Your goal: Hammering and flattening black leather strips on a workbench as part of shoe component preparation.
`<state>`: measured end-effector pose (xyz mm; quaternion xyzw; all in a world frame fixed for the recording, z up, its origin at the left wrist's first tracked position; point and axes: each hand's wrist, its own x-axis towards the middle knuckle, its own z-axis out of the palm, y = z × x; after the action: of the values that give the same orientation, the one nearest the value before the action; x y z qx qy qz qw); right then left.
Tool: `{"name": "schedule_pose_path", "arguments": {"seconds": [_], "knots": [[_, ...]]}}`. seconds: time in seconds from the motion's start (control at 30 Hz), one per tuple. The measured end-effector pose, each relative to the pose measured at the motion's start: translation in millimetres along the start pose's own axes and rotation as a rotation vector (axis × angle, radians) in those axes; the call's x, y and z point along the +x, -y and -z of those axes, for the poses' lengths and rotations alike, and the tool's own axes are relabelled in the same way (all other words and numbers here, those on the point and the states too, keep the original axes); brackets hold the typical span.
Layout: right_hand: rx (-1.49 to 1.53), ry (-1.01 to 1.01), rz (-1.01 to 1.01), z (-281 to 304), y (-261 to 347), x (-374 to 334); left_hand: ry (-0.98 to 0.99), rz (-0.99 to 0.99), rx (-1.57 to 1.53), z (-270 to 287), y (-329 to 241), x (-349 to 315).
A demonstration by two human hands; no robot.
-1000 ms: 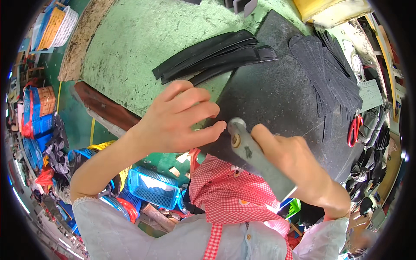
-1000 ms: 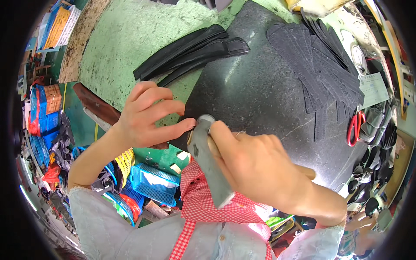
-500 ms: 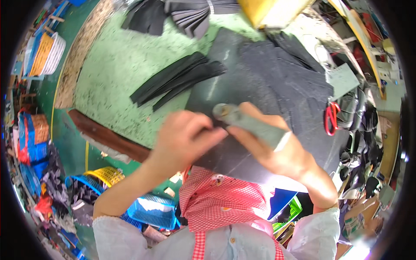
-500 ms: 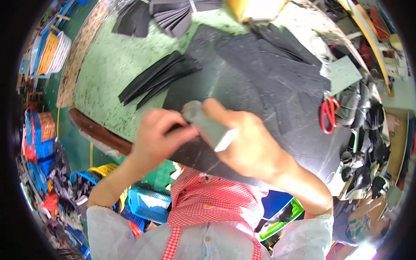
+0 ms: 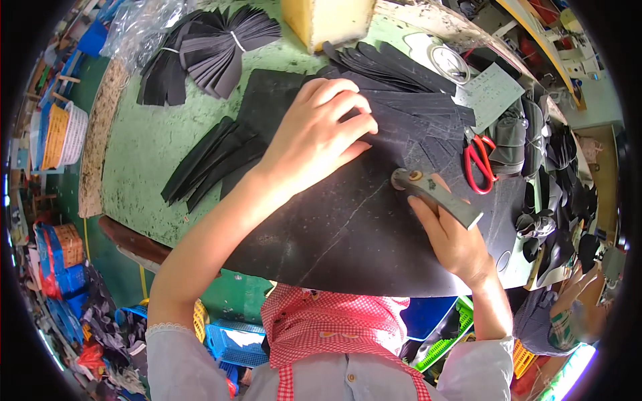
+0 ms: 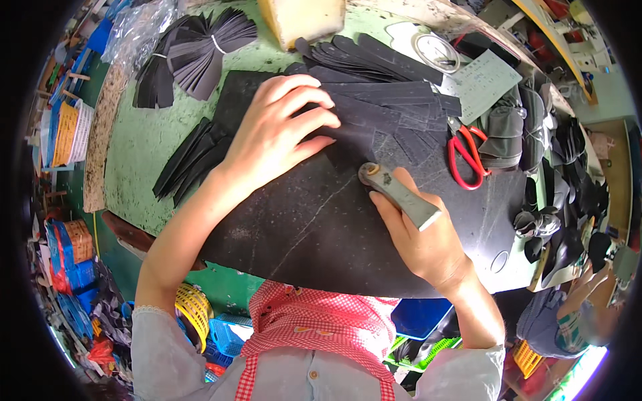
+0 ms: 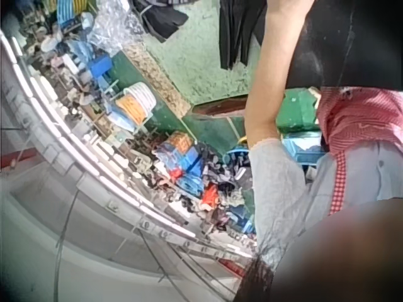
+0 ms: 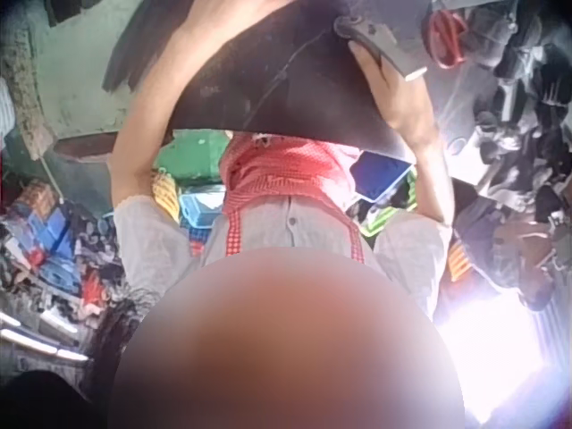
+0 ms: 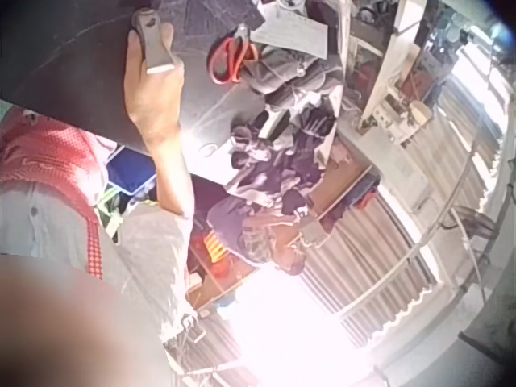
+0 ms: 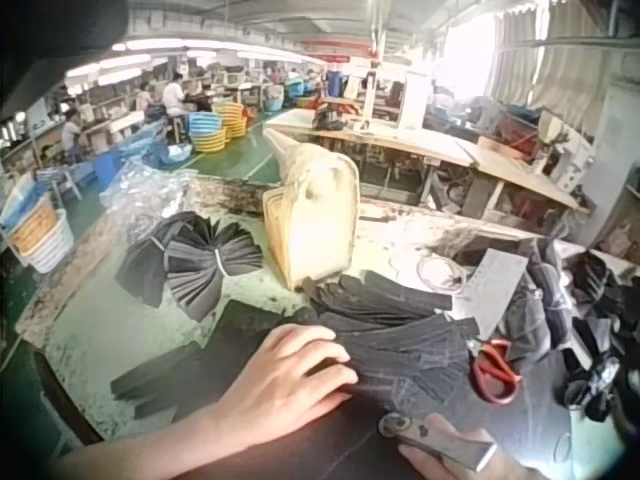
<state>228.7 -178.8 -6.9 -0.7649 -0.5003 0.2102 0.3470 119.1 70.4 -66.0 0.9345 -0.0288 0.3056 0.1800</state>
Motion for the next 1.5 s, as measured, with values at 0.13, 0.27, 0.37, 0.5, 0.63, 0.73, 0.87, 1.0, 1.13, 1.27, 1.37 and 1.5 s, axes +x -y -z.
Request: {"name": "schedule_pose_path", "arguments": {"seconds": [0.13, 0.27, 0.37, 0.5, 0.63, 0.73, 0.87, 1.0, 1.13, 1.27, 1.37, 1.5], "knots": [[-0.013, -0.006, 0.033, 1.1, -6.6, 0.4, 0.02, -0.028, -0.056, 33.3, -33.2, -11.8], [0.002, 0.039, -0.033, 13.2, -6.5, -3.8, 0.349, 0.208, -0.302, 58.7, -57.0, -32.4], [0.039, 0.259, -0.063, 19.4, 13.3, -20.8, 0.447, 0.276, -0.273, 61.8, -70.9, -66.2], [-0.014, 0.484, 0.053, -2.4, 32.9, -37.2, 0.405, 0.255, -0.21, 53.9, -77.6, -79.7], [-0.019, 0.505, -0.001, -10.8, 35.6, -42.8, 0.344, 0.234, -0.225, 39.9, -79.0, -78.3], [0.009, 0.529, -0.047, -10.3, 31.6, -44.7, 0.29, 0.205, -0.265, 29.6, -69.0, -78.7], [-0.055, 0.465, -0.027, -2.1, 33.7, -41.2, 0.201, 0.042, -0.243, 27.6, -65.4, -82.4], [-0.132, 0.362, 0.017, -4.1, 34.7, -37.4, 0.14, -0.071, -0.112, 27.0, -67.8, -86.0], [-0.225, 0.291, -0.042, -7.3, 25.7, -33.3, 0.147, -0.094, -0.069, 25.5, -73.7, -85.4], [-0.184, 0.378, 0.01, -13.9, 32.3, -33.6, 0.225, 0.106, -0.229, 32.8, -63.3, -81.0], [-0.101, 0.396, -0.04, -6.7, 38.3, -13.4, 0.177, 0.112, -0.203, 38.8, -52.4, -90.6], [-0.107, 0.506, -0.015, -16.8, 40.3, -16.0, 0.188, 0.067, -0.138, 41.5, -55.9, -91.8]]}}
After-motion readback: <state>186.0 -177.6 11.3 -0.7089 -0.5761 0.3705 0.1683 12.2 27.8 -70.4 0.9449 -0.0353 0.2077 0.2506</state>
